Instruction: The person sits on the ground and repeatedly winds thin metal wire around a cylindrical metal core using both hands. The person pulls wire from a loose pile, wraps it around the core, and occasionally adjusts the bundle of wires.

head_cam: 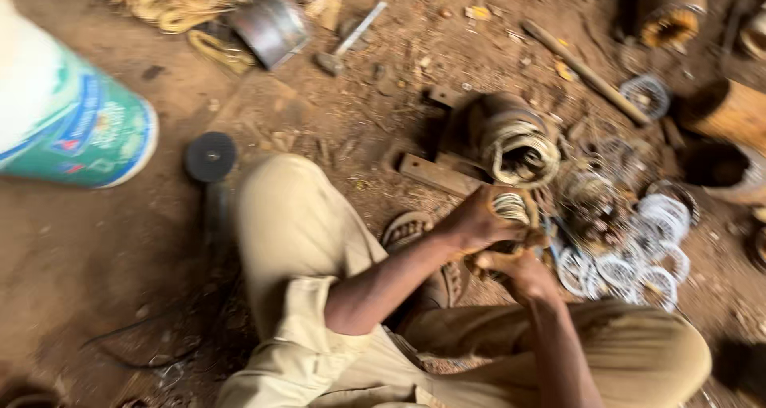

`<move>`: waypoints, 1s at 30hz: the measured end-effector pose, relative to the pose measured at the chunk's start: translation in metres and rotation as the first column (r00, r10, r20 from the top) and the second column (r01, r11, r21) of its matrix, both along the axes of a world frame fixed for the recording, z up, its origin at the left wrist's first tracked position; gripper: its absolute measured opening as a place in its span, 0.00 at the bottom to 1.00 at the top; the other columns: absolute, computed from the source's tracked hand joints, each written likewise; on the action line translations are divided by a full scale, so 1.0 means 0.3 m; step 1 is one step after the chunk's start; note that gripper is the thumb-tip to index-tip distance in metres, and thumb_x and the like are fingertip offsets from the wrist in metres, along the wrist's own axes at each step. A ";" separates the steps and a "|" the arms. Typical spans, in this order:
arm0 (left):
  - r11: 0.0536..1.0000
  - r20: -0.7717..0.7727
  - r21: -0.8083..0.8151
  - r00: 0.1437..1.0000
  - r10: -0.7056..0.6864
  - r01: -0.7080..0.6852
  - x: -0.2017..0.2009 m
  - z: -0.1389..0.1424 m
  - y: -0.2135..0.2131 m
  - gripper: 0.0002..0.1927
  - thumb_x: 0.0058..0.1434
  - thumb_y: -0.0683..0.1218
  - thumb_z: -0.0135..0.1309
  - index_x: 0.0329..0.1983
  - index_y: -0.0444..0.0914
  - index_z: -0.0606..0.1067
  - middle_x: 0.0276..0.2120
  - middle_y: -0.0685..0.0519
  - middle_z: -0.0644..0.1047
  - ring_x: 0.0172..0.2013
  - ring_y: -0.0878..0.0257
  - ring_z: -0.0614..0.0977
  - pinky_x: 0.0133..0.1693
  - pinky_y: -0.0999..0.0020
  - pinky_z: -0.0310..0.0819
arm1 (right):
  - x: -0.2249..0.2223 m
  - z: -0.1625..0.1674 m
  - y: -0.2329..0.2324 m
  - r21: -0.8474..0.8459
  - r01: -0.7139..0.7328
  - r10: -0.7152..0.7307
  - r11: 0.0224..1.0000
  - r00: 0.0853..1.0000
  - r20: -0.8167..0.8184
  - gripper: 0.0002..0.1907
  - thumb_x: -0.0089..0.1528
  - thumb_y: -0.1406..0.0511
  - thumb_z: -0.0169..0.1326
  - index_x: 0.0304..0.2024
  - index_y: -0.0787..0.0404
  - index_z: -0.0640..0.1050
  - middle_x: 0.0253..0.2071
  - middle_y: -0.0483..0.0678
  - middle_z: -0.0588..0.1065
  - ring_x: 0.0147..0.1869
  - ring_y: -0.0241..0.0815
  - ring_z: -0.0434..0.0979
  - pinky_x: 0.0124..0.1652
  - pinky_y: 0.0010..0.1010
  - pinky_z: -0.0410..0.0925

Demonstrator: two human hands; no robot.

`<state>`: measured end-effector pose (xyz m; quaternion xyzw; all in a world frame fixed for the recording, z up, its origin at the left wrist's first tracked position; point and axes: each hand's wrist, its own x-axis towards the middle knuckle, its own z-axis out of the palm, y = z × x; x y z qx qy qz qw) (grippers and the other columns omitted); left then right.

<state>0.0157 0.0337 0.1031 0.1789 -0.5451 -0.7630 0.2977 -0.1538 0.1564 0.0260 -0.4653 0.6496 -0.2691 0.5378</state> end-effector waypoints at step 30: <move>0.649 0.987 -0.120 0.158 0.000 0.752 0.245 0.368 -0.435 0.36 0.60 0.57 0.62 0.72 0.49 0.67 0.69 0.55 0.69 0.67 0.55 0.70 0.68 0.49 0.60 | -0.143 0.243 -0.280 -0.394 -0.283 -0.123 0.874 0.656 -0.745 0.27 0.62 0.54 0.64 0.59 0.60 0.78 0.58 0.55 0.77 0.60 0.53 0.77 0.53 0.45 0.75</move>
